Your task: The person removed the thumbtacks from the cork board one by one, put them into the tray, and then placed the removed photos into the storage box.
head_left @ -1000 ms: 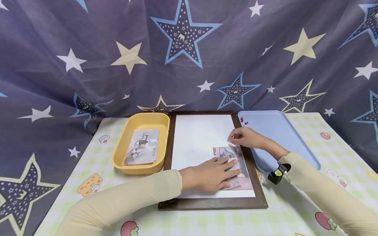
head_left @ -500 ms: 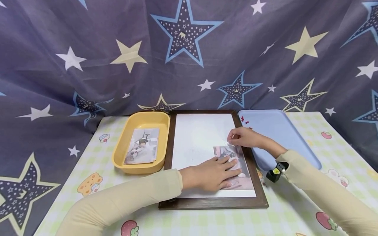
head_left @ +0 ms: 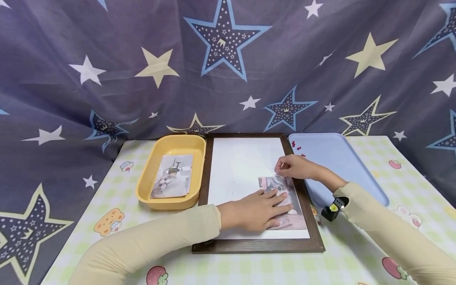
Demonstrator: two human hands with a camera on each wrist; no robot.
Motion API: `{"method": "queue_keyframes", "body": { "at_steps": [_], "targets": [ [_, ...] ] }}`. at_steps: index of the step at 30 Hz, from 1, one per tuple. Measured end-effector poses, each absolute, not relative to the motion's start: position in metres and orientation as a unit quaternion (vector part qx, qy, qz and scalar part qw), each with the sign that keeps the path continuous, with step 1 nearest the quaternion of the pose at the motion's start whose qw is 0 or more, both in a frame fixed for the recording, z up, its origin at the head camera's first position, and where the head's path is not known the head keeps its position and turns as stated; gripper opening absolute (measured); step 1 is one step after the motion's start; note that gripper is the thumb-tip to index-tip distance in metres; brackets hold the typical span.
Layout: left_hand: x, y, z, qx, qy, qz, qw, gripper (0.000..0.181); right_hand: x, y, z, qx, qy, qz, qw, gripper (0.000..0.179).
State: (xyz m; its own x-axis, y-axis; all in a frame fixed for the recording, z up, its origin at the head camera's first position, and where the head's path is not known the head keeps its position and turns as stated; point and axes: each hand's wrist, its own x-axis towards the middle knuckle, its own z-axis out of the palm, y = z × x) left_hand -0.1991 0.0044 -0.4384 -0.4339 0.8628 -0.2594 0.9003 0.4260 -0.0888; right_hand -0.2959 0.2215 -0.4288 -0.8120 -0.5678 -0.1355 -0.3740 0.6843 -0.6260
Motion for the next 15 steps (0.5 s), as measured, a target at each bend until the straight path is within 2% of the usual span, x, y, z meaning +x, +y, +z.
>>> {"method": "queue_keyframes", "body": {
  "at_steps": [15],
  "targets": [
    [-0.2012,0.0055,-0.4409,0.524,0.840,-0.112,0.089,0.057,-0.2950,0.2240,-0.4241,-0.269,0.894,-0.314,0.175,0.016]
  ]
}}
